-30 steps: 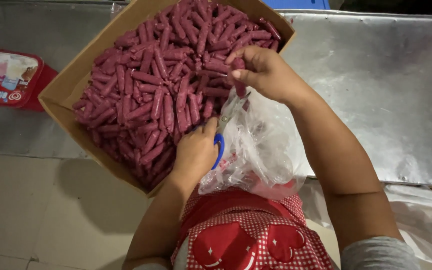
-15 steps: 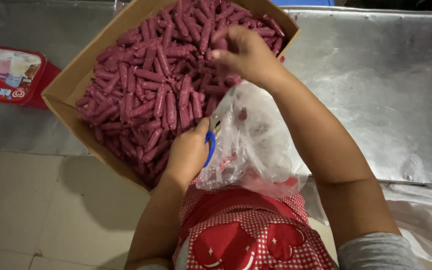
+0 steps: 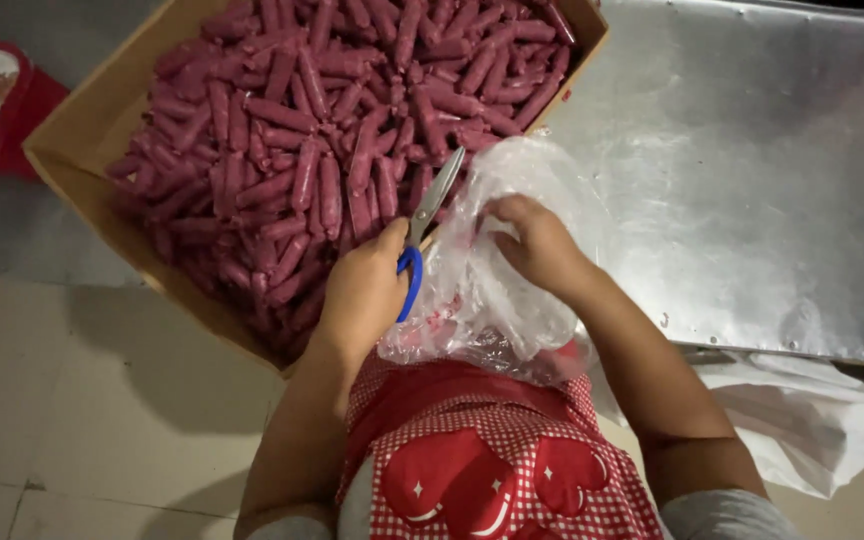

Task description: Cutting individual sausages from a long chain using scissors and placing them into a plastic bag.

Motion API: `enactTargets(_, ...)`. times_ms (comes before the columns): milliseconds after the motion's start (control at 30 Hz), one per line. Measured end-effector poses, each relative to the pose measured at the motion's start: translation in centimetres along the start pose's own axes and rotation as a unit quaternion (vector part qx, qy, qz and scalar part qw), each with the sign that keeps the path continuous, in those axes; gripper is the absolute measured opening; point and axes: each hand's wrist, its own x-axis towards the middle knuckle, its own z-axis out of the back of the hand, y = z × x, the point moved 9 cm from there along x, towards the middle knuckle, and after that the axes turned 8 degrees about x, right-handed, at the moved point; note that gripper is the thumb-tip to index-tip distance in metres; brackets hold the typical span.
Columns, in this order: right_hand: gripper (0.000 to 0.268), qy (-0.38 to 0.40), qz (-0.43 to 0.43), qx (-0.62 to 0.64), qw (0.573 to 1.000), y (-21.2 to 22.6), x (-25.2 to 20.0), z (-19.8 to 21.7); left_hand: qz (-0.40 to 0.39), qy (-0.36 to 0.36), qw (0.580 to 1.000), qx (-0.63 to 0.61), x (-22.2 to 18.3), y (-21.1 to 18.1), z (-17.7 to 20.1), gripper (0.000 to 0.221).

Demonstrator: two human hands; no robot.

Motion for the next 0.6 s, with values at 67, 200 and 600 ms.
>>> enactTargets(67,0.041,-0.028,0.008,-0.056,0.998,-3.9,-0.2,-1.7,0.0,-0.008,1.0,0.003,-0.1,-0.1,0.2,0.052)
enactTargets(200,0.016,0.037,-0.001,-0.342,0.939,-6.8,-0.2,-6.8,-0.007,-0.007,0.999,0.032,-0.2,-0.6,0.4,0.053)
enactTargets(600,0.032,0.037,-0.096,0.004,0.995,-6.9,-2.8,2.7,0.024,-0.036,0.999,-0.033,-1.3,-0.7,1.2,0.056)
